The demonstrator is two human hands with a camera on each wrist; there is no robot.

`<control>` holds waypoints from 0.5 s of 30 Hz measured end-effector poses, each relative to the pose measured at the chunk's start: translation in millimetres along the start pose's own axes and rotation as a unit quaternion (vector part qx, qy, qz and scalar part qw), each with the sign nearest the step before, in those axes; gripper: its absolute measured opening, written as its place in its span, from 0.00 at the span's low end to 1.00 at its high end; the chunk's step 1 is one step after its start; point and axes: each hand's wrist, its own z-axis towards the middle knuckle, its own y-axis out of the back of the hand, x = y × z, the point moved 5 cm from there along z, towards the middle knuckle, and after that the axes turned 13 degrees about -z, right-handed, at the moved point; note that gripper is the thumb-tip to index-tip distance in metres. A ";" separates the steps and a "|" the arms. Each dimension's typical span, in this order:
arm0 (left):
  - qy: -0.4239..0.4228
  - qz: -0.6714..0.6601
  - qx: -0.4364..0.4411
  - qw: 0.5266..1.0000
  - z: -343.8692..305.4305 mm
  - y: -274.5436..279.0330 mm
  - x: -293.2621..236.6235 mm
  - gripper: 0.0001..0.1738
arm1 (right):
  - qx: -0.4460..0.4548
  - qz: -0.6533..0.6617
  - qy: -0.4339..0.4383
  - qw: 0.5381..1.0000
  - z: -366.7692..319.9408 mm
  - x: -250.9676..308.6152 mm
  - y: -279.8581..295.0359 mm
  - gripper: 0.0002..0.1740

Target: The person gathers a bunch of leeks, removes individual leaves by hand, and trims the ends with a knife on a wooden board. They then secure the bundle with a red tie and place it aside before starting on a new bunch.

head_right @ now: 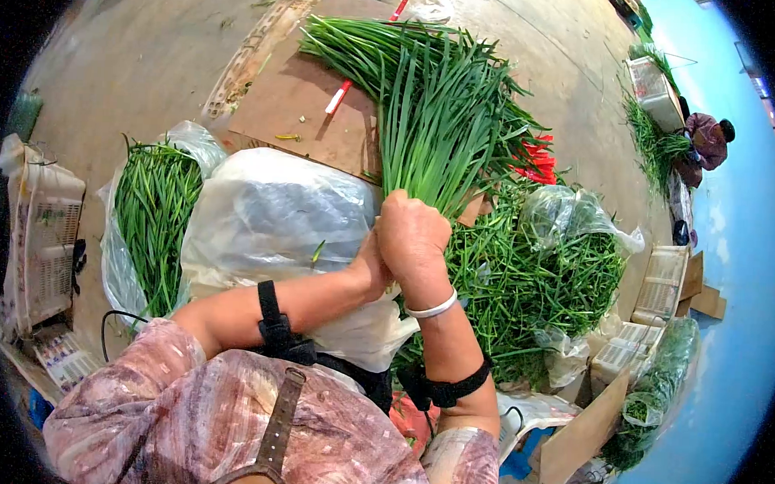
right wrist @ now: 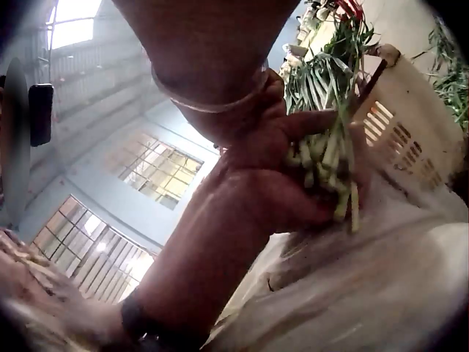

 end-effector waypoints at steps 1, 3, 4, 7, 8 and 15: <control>0.000 -0.002 0.000 1.000 19.2 23.3 7.6 0.20 | 0.005 0.000 -0.004 1.000 -0.7 -1.7 -0.6 0.15; -0.151 0.222 0.089 0.959 74.1 83.1 16.2 0.19 | 0.001 -0.005 -0.010 1.000 -1.2 -3.2 -1.8 0.14; -0.223 0.329 0.132 0.908 82.4 90.8 18.0 0.18 | -0.004 -0.008 -0.015 1.000 -1.6 -4.5 -2.3 0.13; 0.034 -0.029 0.066 0.997 11.1 1.2 9.4 0.19 | -0.040 0.035 -0.040 0.998 -5.4 -15.4 -1.5 0.07; 0.033 -0.029 0.067 0.997 -6.8 -14.4 3.2 0.19 | -0.041 0.034 -0.040 0.998 -7.6 -21.4 -3.8 0.07; 0.237 0.063 0.138 0.960 -18.5 -12.6 -22.8 0.47 | -0.156 0.577 -0.054 0.800 -26.8 -63.4 -27.4 0.07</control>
